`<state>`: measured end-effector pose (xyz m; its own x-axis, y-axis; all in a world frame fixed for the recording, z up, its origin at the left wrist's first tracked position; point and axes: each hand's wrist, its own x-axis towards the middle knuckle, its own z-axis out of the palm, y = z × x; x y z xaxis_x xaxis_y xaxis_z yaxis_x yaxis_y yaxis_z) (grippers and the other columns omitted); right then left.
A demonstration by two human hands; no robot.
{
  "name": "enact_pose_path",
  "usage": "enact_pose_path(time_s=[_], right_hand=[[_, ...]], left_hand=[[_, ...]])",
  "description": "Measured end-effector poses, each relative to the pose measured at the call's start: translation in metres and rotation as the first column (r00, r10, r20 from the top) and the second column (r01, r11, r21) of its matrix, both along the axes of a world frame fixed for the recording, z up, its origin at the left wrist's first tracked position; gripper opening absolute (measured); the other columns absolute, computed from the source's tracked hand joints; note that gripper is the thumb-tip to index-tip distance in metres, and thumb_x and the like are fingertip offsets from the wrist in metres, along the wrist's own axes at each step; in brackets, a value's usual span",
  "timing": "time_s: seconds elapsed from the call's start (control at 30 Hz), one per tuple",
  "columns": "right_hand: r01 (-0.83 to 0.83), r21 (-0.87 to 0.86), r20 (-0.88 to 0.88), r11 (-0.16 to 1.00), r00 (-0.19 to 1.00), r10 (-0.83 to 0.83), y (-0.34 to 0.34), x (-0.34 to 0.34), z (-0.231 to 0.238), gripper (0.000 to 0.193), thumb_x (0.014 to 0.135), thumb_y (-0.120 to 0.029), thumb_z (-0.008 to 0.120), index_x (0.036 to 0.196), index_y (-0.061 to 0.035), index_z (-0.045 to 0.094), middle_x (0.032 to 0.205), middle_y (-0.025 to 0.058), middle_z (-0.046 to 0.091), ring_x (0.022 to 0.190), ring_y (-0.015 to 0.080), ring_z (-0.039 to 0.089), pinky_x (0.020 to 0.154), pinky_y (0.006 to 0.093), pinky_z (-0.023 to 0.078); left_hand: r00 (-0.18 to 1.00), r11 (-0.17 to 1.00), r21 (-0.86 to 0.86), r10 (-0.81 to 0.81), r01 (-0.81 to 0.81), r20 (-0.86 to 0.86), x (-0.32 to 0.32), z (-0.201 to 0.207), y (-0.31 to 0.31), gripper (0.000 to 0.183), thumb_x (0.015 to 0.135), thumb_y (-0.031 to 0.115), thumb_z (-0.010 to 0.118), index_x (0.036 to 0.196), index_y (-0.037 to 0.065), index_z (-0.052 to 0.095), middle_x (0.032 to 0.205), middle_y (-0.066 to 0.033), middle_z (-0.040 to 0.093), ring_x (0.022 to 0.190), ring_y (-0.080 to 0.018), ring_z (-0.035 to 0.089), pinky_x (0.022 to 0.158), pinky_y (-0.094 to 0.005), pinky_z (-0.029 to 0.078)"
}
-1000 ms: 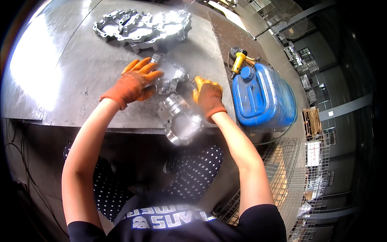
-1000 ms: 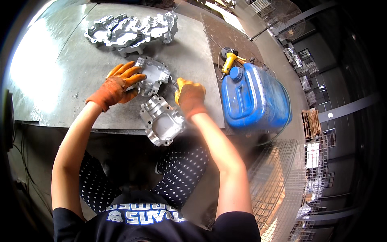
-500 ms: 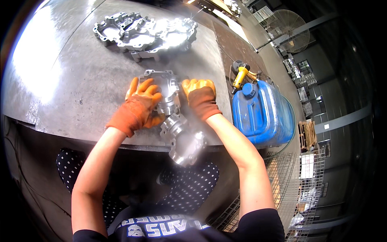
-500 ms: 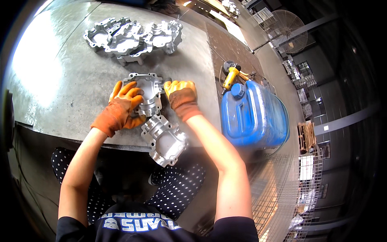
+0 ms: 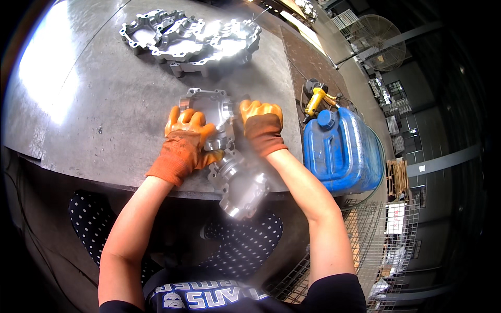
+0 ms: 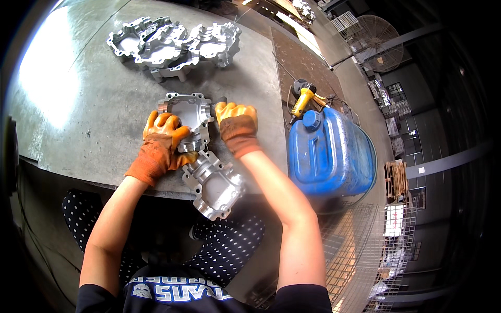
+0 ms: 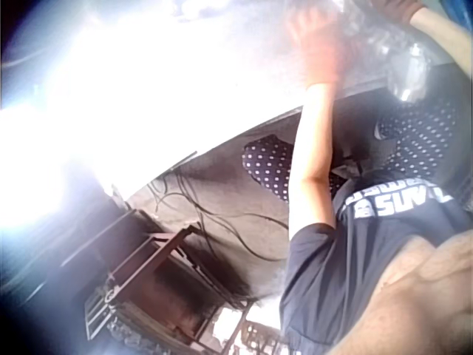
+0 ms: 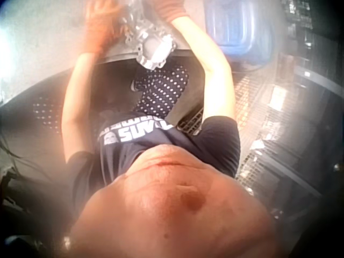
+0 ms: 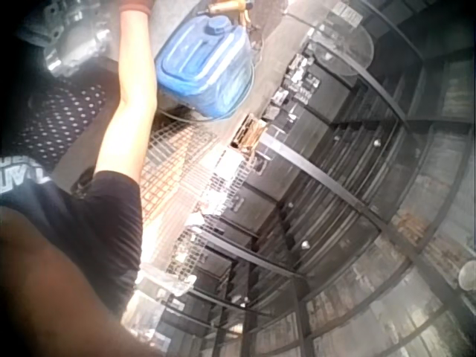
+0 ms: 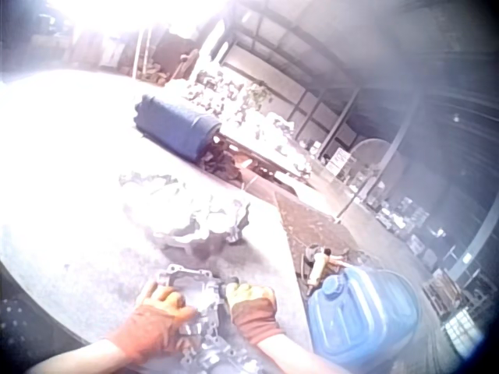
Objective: The person cleans and deburrs several metal engine-like castings on a table using a small hand tool.
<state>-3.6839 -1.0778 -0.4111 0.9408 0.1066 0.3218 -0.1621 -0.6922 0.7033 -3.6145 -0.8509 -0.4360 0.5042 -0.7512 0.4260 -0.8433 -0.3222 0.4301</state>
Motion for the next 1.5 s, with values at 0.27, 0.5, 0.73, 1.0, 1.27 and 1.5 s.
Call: enact_pose_path(time_s=[0.27,0.5,0.73,1.0,1.27,1.5], right_hand=[[0.126,-0.002,-0.052,0.992,0.991,-0.126,0.015,0.004,0.003,0.014,0.087,-0.019,0.061,0.099,-0.0136,0.065,0.071,0.0018,0.063,0.064,0.0194,0.064,0.057,0.0389,0.044],[0.198,0.024,-0.2,0.98,0.961,-0.189,0.028,0.007,0.008,0.02,0.086,-0.017,0.063,0.103,-0.0077,0.063,0.077,0.004,0.068,0.067,0.0209,0.068,0.057,0.0392,0.048],[0.203,-0.009,-0.367,0.979,0.91,-0.192,0.031,0.016,0.022,0.023,0.083,-0.016,0.067,0.105,-0.0094,0.067,0.083,0.0023,0.074,0.074,0.0206,0.071,0.061,0.0381,0.05],[0.203,0.105,-0.653,0.974,0.753,-0.086,0.037,0.033,0.06,0.013,0.085,-0.013,0.063,0.097,-0.0112,0.067,0.085,0.0075,0.074,0.081,0.0279,0.073,0.072,0.0425,0.052],[0.188,0.19,-0.841,0.963,0.538,0.061,0.025,0.054,0.081,0.015,0.086,-0.012,0.06,0.098,-0.0073,0.067,0.089,0.0158,0.074,0.082,0.0348,0.073,0.07,0.047,0.055],[0.226,0.24,-0.922,0.944,0.358,0.148,0.02,0.07,0.093,0.027,0.081,-0.008,0.064,0.107,-0.0077,0.069,0.094,0.0163,0.074,0.09,0.0357,0.072,0.076,0.0449,0.057]], left_hand=[[1.0,1.0,-0.002,0.011,-0.011,0.028,0.002,-0.002,0.0,0.047,0.065,0.047,0.081,0.103,0.02,0.074,0.102,-0.0093,0.061,0.108,-0.0329,0.056,0.106,-0.0524,0.037],[1.0,1.0,-0.017,0.004,-0.004,0.024,0.007,-0.003,-0.002,0.042,0.065,0.047,0.081,0.095,0.017,0.077,0.099,-0.0079,0.062,0.106,-0.0326,0.057,0.105,-0.0521,0.038],[0.992,0.993,0.009,-0.12,0.121,-0.03,0.032,-0.004,0.009,0.043,0.064,0.043,0.081,0.097,0.016,0.077,0.102,-0.0087,0.064,0.112,-0.0318,0.056,0.106,-0.0514,0.038],[0.967,0.963,0.133,-0.246,0.236,0.064,0.065,0.007,0.02,0.04,0.065,0.041,0.078,0.097,0.017,0.076,0.1,-0.0097,0.061,0.108,-0.0339,0.056,0.099,-0.0497,0.044],[0.9,0.904,0.139,-0.42,0.403,0.118,0.092,0.01,0.019,0.041,0.063,0.039,0.079,0.097,0.017,0.076,0.096,-0.0092,0.058,0.1,-0.0336,0.056,0.09,-0.0462,0.047],[0.871,0.878,0.136,-0.475,0.46,0.124,0.104,0.006,0.021,0.045,0.057,0.038,0.082,0.097,0.018,0.077,0.099,-0.0069,0.058,0.1,-0.0309,0.057,0.088,-0.0417,0.05]])
